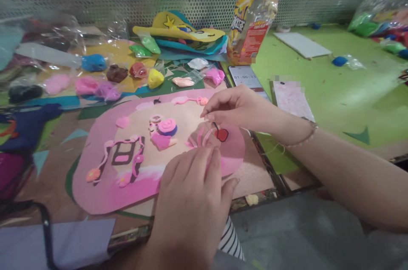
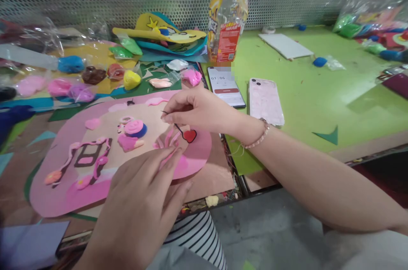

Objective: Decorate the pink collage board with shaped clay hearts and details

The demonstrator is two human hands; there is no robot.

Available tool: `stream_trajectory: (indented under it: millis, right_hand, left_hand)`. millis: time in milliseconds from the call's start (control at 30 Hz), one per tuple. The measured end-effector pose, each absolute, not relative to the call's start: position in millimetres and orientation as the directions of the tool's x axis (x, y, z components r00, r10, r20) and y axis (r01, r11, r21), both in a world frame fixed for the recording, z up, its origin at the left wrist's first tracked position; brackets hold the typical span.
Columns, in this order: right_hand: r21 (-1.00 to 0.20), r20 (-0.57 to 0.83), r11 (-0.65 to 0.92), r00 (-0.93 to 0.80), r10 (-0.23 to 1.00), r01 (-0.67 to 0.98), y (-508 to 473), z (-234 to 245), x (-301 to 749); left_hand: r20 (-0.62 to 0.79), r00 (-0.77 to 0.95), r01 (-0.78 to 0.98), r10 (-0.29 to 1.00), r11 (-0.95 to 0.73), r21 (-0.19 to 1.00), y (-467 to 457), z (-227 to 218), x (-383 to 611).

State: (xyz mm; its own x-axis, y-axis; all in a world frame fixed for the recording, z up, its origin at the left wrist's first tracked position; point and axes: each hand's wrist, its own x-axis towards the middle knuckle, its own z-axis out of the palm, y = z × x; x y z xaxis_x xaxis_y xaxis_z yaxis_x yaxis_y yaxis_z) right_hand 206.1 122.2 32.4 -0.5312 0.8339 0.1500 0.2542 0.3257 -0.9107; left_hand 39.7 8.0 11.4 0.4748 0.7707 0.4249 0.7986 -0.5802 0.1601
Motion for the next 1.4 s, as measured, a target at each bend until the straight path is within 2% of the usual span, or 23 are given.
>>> stream_trajectory:
  millis: [400, 600, 933, 1400]
  right_hand:
    - [-0.879, 0.201, 0.378, -0.495, 0.846, 0.289, 127, 30, 207]
    - [-0.876, 0.196, 0.379, -0.496, 0.846, 0.298, 127, 30, 207]
    - [-0.862, 0.22, 0.396, -0.468, 0.856, 0.317, 132, 27, 205]
    - [-0.826, 0.219, 0.407, -0.444, 0.869, 0.389, 133, 27, 207]
  left_hand:
    - [0.338, 0.446, 0.79, 0.829, -0.542, 0.288, 14, 13, 53]
    - [0.328, 0.455, 0.799, 0.828, -0.542, 0.261, 11, 11, 55]
    - [0.406, 0.459, 0.779, 0.79, -0.578, 0.243, 12, 7, 53]
    - [0.392, 0.496, 0.764, 0.775, -0.604, 0.226, 12, 3, 53]
